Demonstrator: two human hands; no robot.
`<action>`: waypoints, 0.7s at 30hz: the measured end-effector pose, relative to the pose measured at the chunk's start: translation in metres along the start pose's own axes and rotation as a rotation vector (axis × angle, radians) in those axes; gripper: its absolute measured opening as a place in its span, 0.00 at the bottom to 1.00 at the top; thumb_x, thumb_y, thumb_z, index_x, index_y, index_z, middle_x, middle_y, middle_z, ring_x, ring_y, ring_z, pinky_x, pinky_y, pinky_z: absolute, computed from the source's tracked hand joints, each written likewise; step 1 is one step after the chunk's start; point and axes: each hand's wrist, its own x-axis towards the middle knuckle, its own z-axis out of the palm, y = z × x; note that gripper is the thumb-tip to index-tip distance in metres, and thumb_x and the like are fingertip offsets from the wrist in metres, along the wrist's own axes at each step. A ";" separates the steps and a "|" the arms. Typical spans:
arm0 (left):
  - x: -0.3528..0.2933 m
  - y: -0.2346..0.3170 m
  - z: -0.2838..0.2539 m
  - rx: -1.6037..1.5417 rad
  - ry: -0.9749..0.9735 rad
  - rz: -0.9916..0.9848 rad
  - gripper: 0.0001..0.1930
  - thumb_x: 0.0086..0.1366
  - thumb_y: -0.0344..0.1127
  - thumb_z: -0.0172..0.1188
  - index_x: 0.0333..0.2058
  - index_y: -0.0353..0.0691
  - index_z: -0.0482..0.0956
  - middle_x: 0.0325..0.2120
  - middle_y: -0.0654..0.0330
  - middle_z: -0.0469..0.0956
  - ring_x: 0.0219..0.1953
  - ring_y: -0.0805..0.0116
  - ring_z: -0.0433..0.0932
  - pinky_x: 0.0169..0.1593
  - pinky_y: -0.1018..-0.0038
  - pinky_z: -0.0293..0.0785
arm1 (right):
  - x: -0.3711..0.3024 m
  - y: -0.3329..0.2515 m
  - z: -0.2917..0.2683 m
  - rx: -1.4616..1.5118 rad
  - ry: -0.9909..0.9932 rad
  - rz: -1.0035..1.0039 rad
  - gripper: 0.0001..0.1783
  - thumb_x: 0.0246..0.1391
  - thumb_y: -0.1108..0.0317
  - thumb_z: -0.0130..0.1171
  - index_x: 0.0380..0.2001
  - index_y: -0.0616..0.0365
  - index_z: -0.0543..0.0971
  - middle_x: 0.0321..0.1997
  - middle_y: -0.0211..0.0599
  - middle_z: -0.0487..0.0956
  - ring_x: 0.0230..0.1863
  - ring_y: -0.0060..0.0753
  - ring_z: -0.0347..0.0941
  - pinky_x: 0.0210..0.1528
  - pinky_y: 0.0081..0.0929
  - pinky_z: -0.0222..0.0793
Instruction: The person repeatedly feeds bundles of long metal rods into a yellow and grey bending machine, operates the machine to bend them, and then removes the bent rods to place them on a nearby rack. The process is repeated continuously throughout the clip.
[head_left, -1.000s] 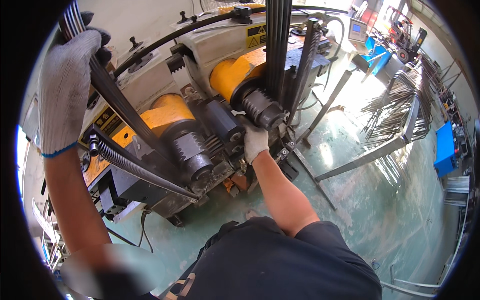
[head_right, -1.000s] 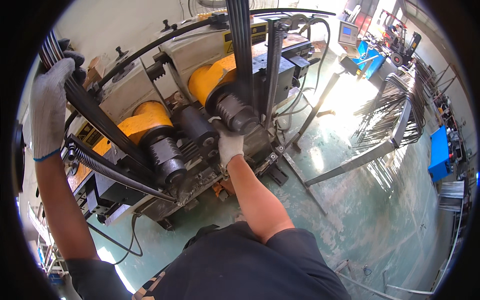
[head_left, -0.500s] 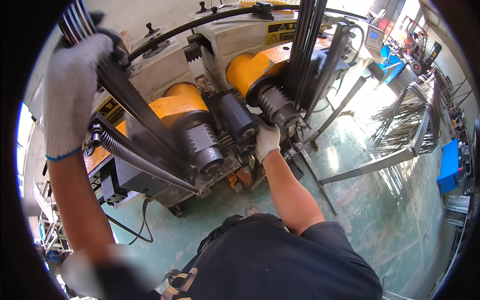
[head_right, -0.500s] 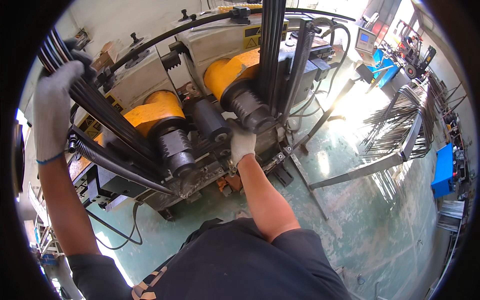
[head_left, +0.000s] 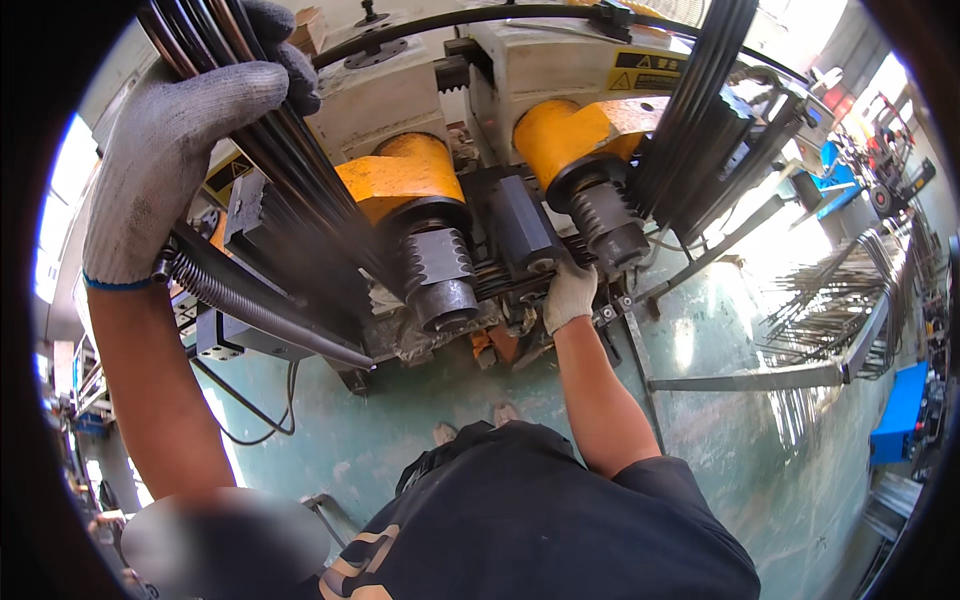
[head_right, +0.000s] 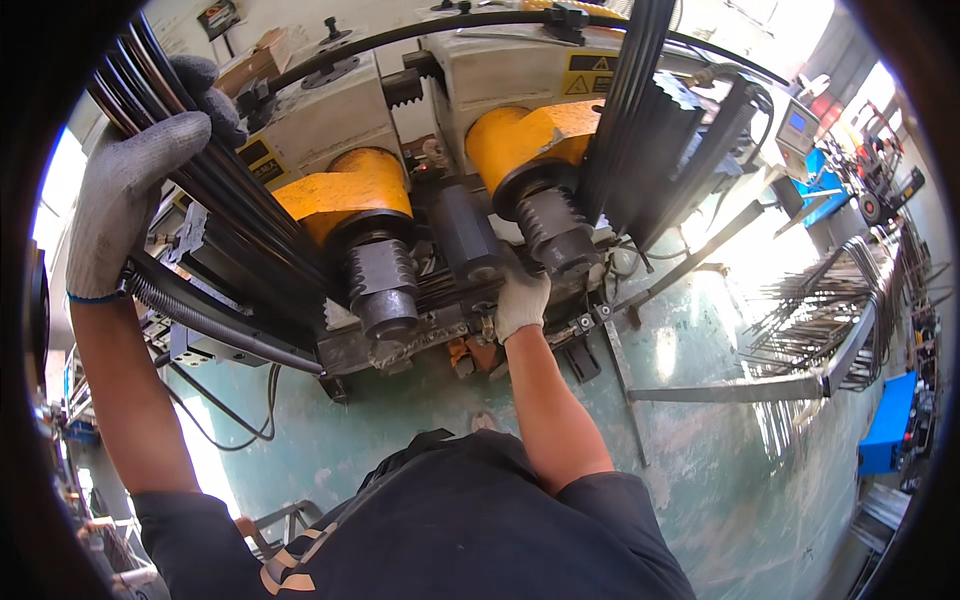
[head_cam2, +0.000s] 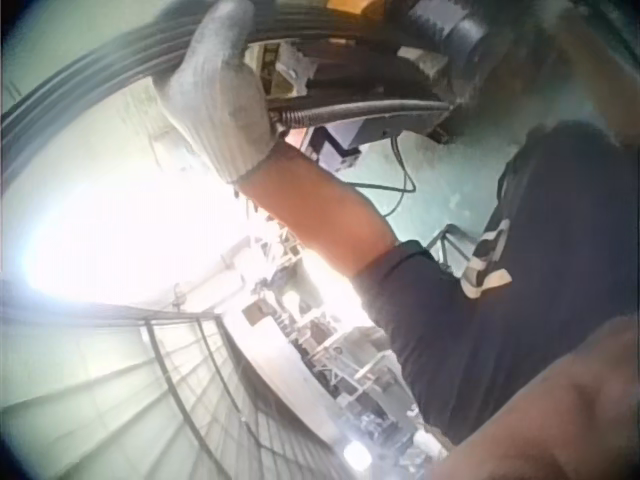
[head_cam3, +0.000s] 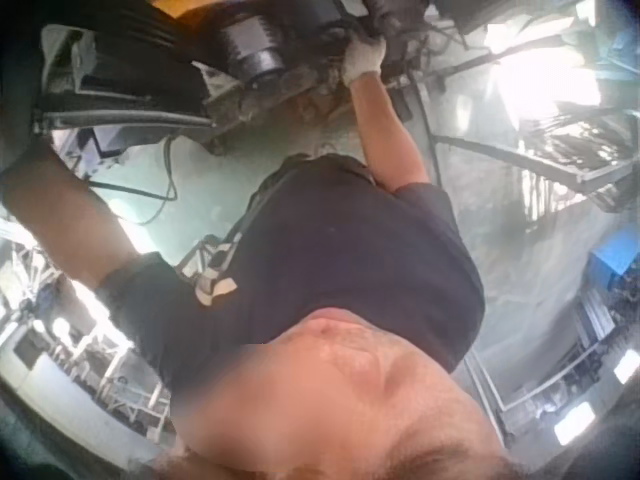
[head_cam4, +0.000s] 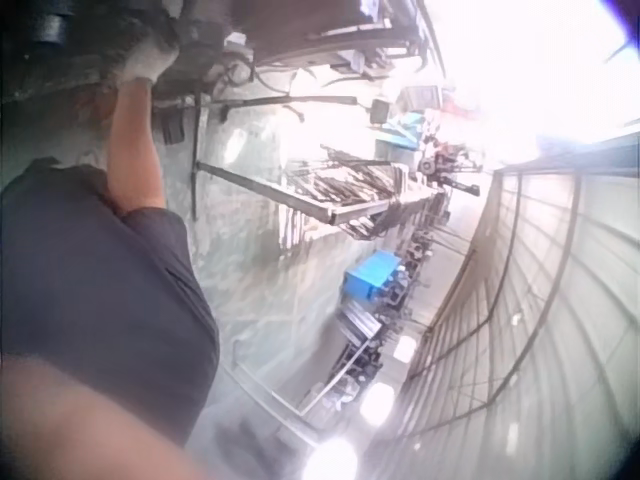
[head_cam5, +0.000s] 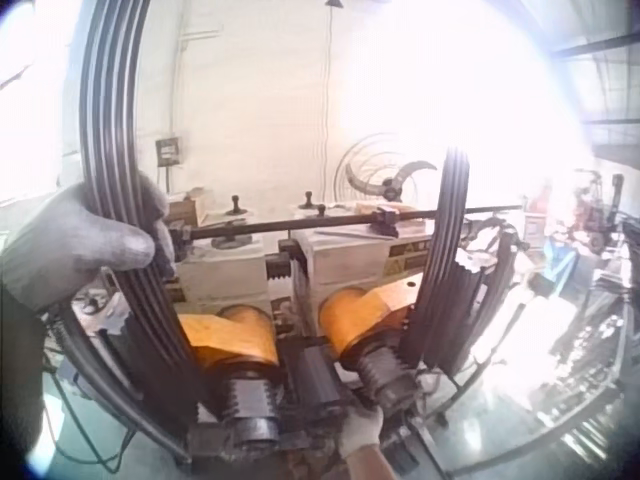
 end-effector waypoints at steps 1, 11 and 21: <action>-0.001 -0.001 -0.004 0.023 -0.018 0.018 0.29 0.69 0.45 0.71 0.64 0.39 0.80 0.45 0.55 0.90 0.50 0.61 0.90 0.63 0.61 0.85 | 0.005 0.005 -0.004 -0.017 -0.007 0.001 0.19 0.64 0.81 0.63 0.58 0.69 0.85 0.51 0.40 0.88 0.46 0.35 0.87 0.48 0.33 0.84; -0.005 -0.008 -0.009 0.048 -0.055 -0.067 0.29 0.72 0.46 0.70 0.66 0.39 0.80 0.46 0.55 0.90 0.51 0.59 0.90 0.62 0.61 0.86 | 0.020 0.029 -0.021 -0.182 -0.042 -0.160 0.21 0.67 0.81 0.53 0.59 0.67 0.84 0.56 0.39 0.87 0.51 0.33 0.86 0.55 0.32 0.84; -0.007 -0.002 -0.009 0.027 -0.052 -0.061 0.29 0.73 0.49 0.71 0.65 0.38 0.80 0.47 0.57 0.90 0.50 0.62 0.91 0.58 0.64 0.88 | 0.017 0.021 -0.018 -0.262 -0.098 -0.123 0.23 0.67 0.82 0.49 0.59 0.68 0.86 0.59 0.41 0.86 0.55 0.33 0.85 0.59 0.33 0.82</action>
